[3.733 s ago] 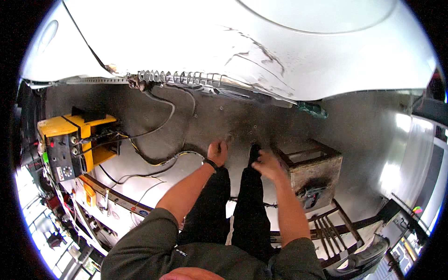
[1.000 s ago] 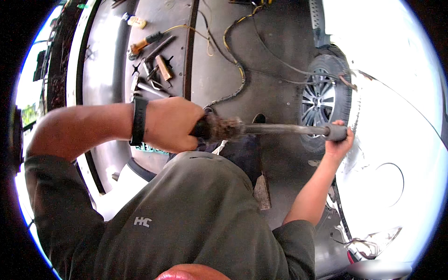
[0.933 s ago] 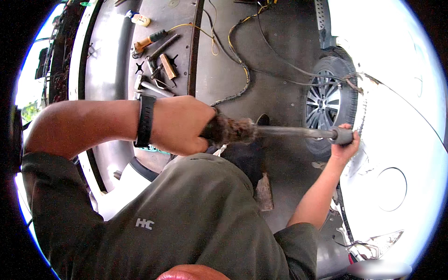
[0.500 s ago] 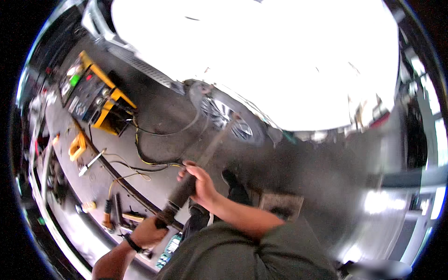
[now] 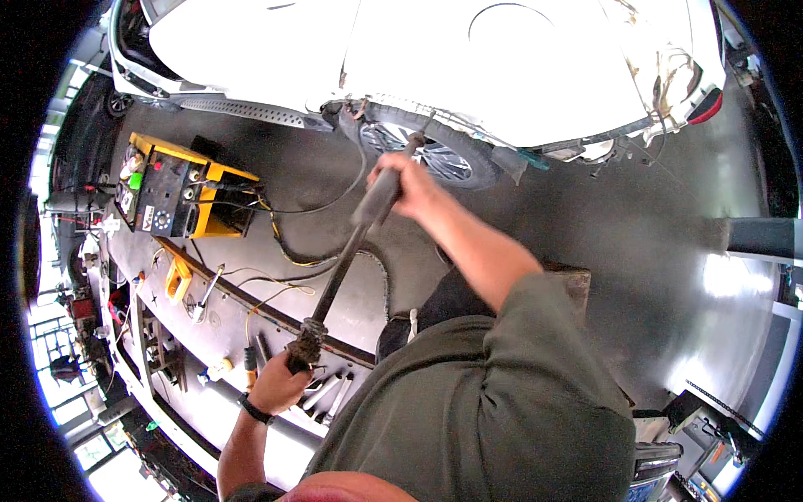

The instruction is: The person uses a dent puller and a screwdriver to repair a damaged white car panel in a service bay.

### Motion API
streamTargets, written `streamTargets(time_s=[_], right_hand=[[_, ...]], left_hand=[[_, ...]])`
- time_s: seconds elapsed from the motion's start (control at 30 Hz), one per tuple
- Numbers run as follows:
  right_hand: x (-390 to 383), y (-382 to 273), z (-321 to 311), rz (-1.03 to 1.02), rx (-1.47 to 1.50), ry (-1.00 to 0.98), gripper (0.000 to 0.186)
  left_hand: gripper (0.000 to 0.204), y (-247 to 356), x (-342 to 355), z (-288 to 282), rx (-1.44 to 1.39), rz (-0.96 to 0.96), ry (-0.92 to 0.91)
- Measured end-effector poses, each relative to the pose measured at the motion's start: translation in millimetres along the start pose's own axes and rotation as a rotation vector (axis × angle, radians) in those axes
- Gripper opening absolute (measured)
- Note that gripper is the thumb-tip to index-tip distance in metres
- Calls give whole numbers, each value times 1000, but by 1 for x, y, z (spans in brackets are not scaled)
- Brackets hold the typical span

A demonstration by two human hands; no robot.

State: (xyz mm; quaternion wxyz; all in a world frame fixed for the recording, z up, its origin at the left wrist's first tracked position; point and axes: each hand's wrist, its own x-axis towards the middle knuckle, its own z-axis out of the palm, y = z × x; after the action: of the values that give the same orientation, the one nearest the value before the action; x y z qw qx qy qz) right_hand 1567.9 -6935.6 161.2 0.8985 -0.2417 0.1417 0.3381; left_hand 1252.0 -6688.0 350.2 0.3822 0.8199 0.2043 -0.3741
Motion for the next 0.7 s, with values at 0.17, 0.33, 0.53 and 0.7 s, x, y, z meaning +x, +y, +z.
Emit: streamTargets(time_s=[0.17, 0.33, 0.53, 0.7], right_hand=[[66, -57, -66, 52, -80, 111, 48], [7, -2, -2, -166, 76, 187, 33], [-163, 228, 5, -585, -1413, -386, 22], [-137, 239, -5, 177, 8, -125, 23]], left_hand=[[27, -7, -7, 16, -46, 28, 37], [25, -46, 24, 14, -73, 101, -1], [31, -112, -15, 33, 83, 9, -185], [33, -152, 10, 85, -48, 106, 103]])
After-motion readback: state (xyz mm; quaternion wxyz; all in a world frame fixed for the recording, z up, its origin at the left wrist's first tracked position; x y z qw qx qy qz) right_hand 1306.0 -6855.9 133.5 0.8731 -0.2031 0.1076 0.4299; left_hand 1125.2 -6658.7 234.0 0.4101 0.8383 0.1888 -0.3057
